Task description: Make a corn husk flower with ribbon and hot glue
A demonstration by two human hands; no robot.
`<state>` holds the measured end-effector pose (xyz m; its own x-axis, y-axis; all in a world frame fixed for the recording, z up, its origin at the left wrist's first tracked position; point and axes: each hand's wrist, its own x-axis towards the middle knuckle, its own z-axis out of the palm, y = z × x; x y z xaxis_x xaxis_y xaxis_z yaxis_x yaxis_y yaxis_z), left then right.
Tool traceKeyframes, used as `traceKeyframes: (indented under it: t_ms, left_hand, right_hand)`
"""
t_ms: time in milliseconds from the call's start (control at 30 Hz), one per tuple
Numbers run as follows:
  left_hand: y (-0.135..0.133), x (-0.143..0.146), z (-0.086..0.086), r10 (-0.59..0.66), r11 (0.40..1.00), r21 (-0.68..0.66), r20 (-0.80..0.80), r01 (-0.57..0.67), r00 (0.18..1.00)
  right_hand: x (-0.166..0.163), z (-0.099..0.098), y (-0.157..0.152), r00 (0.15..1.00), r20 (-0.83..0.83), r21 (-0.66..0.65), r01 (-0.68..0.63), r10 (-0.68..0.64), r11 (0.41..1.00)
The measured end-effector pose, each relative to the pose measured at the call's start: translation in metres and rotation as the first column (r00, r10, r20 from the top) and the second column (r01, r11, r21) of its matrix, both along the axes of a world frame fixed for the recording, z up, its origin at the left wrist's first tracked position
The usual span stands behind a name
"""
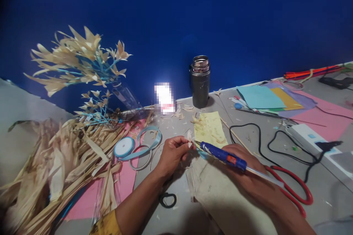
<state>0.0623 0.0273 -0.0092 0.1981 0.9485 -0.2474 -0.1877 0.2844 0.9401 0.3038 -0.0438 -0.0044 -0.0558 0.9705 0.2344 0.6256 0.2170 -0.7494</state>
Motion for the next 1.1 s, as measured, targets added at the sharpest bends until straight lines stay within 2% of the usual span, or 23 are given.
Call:
traceKeyframes:
  t_ms: [167,267,433,600,733,967,1100]
  left_hand:
    - [0.0,-0.001,0.001,0.013,1.0,-0.002,-0.01,-0.013,1.0]
    - [0.0,-0.001,0.003,0.008,1.0,0.0,-0.016,-0.008,1.0]
    - [-0.002,-0.001,0.003,-0.06,0.998,-0.006,0.009,0.06,0.998]
    - [-0.003,-0.001,0.0,-0.107,0.993,-0.032,0.069,0.11,0.992]
    - [-0.003,-0.001,-0.001,-0.11,0.993,-0.032,0.107,0.114,0.988]
    - [-0.003,-0.001,-0.003,-0.081,0.994,-0.063,0.135,0.09,0.988]
    - [-0.004,-0.001,-0.003,-0.078,0.995,-0.053,0.123,0.085,0.989]
  right_hand:
    - [0.0,-0.008,0.005,0.987,-0.063,0.047,-0.148,0.151,0.988]
    - [0.001,-0.01,0.006,0.988,-0.038,0.007,-0.152,0.152,0.988]
    - [-0.001,-0.013,0.008,0.982,-0.014,0.061,-0.185,0.187,0.981]
    - [0.0,-0.016,0.007,0.984,-0.005,0.042,-0.176,0.176,0.983]
    - [0.0,-0.018,0.007,0.981,-0.005,0.021,-0.193,0.193,0.981]
    - [0.002,-0.015,0.006,0.977,-0.02,0.07,-0.211,0.213,0.975]
    - [-0.001,-0.007,0.004,0.984,0.055,0.071,-0.176,0.172,0.982]
